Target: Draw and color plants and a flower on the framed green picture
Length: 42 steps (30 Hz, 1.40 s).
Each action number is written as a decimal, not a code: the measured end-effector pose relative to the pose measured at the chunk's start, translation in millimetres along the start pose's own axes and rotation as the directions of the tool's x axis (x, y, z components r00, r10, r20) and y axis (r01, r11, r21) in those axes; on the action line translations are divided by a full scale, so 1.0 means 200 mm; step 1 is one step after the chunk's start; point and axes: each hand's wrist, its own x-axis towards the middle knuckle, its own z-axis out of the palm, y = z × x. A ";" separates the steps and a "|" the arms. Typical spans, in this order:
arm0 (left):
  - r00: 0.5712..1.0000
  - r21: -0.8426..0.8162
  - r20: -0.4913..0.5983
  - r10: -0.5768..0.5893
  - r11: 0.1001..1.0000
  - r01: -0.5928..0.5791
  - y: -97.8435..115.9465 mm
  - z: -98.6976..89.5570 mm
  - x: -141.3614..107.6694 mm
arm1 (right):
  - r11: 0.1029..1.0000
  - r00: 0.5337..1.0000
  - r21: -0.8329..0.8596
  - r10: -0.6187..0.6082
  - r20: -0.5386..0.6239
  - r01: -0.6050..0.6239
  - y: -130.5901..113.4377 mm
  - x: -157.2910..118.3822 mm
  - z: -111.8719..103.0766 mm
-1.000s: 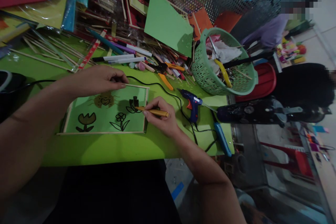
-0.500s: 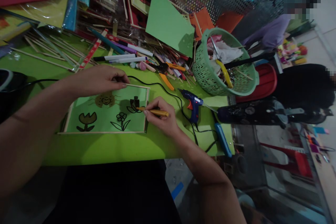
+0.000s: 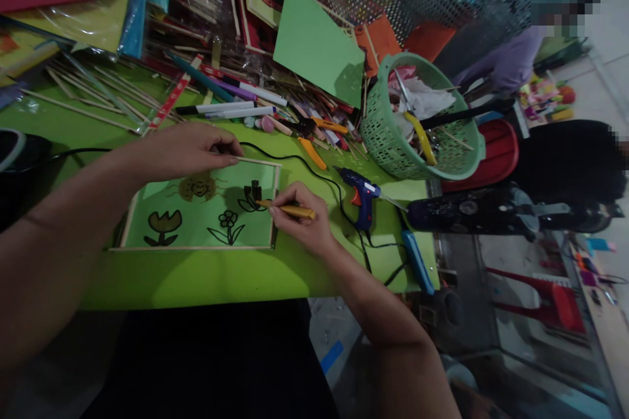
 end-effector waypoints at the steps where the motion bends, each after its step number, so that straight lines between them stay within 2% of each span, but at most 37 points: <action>1: 1.000 -0.003 0.004 0.001 1.000 -0.001 0.00 0.00 0.00 | 1.000 1.000 -0.002 0.001 0.003 -0.001 0.00 0.00 0.00; 24: 1.000 0.010 0.003 -0.003 1.000 0.003 -0.01 0.00 0.01 | 0.998 0.998 0.000 -0.055 0.022 0.055 -0.01 0.00 0.00; 31: 1.000 0.019 0.005 -0.024 1.000 0.023 0.02 0.00 0.00 | 0.999 0.999 -0.024 -0.024 0.021 0.025 -0.01 0.01 0.00; 42: 1.000 -0.004 -0.002 -0.012 1.000 0.012 -0.01 0.01 0.01 | 1.000 1.000 -0.017 -0.001 0.028 0.001 0.02 0.00 0.01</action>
